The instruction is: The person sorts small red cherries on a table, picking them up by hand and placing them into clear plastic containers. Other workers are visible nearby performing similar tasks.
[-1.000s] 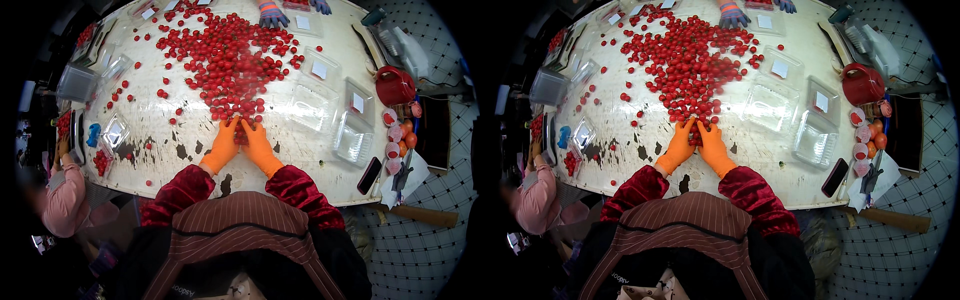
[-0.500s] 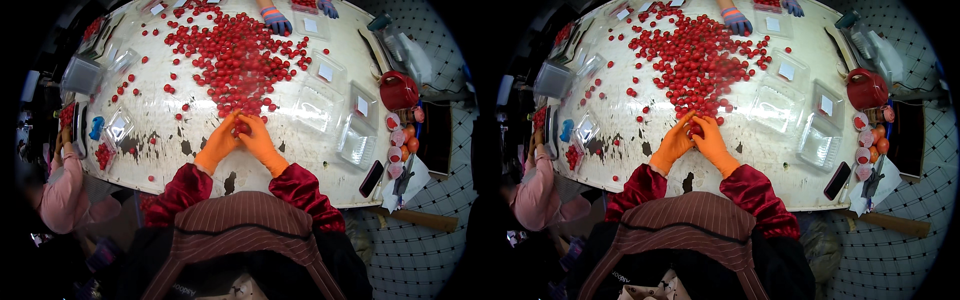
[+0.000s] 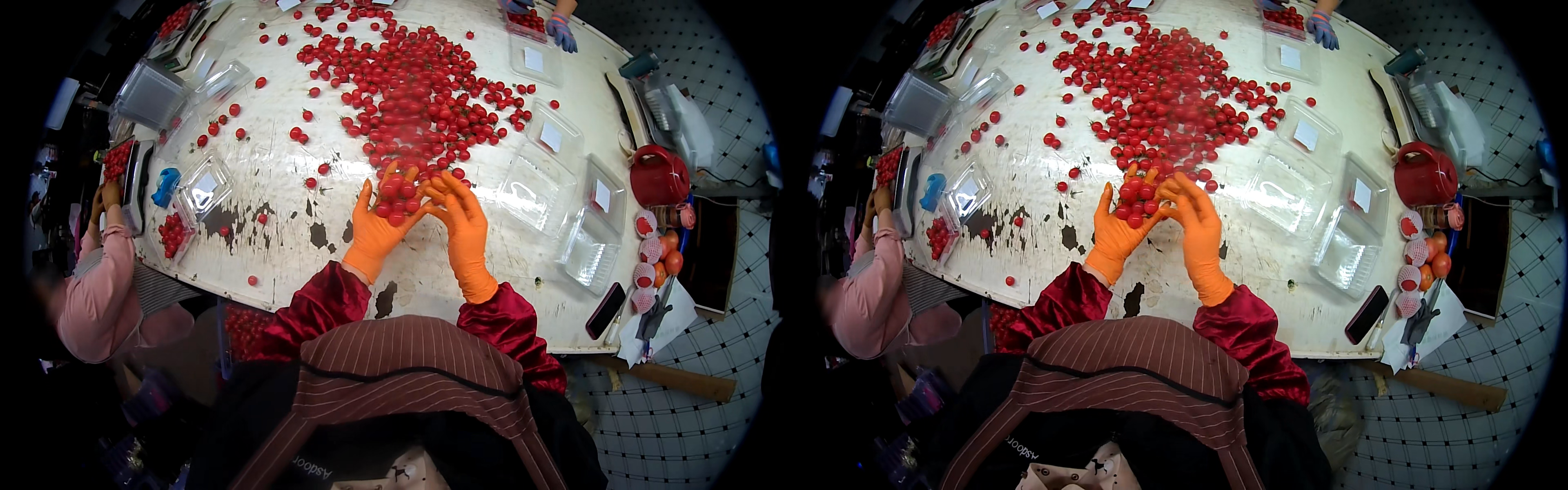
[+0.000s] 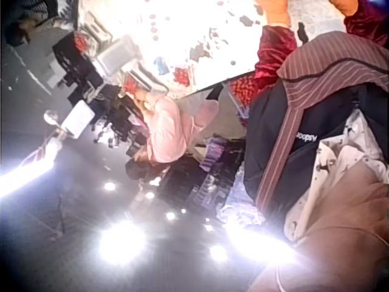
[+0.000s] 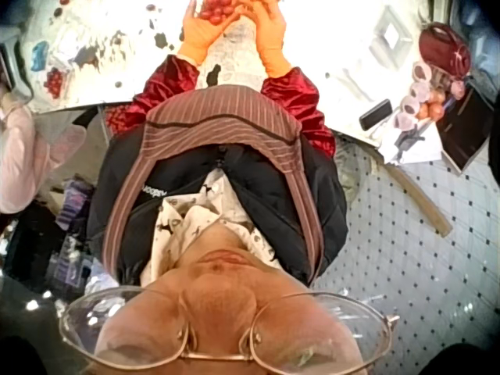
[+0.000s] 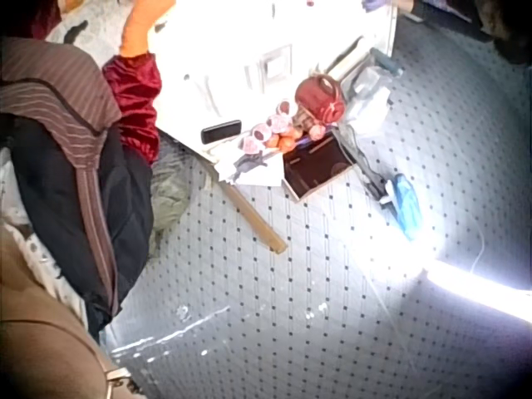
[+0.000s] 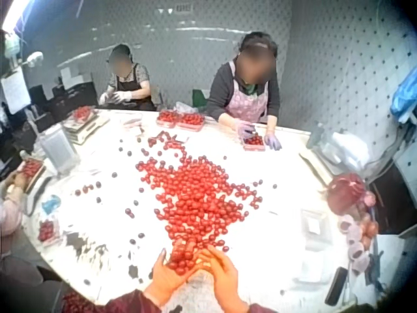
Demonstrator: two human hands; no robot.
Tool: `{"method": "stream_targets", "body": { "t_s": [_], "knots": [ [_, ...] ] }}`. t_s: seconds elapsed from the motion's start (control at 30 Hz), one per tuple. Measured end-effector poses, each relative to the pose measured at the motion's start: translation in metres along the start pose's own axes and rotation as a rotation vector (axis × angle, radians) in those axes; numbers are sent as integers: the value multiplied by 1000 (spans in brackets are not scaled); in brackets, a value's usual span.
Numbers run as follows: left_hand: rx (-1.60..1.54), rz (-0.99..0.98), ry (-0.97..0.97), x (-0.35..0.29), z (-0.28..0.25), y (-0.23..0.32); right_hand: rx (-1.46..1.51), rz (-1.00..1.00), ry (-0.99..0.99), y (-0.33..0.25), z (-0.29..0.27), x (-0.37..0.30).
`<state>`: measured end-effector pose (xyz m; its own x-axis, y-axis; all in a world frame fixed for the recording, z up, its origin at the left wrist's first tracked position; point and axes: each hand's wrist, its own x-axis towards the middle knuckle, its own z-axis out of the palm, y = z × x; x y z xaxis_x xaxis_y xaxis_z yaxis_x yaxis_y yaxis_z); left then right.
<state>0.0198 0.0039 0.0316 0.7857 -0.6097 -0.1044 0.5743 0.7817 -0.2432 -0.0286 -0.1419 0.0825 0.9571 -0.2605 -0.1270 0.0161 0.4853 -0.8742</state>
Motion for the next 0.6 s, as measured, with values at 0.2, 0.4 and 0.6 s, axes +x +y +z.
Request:
{"method": "stream_targets", "body": {
  "t_s": [0.2, 0.4, 0.6],
  "knots": [
    [135, 11, 31, -1, 28, -12, -299, -108, 148, 16, -16, -1],
    [130, 27, 43, 1, 21, -11, -675, -356, 91, 10, -7, 0],
    [372, -38, 6, -1, 16, -11, -1082, -452, 85, 15, -10, 11]
  ]
}}
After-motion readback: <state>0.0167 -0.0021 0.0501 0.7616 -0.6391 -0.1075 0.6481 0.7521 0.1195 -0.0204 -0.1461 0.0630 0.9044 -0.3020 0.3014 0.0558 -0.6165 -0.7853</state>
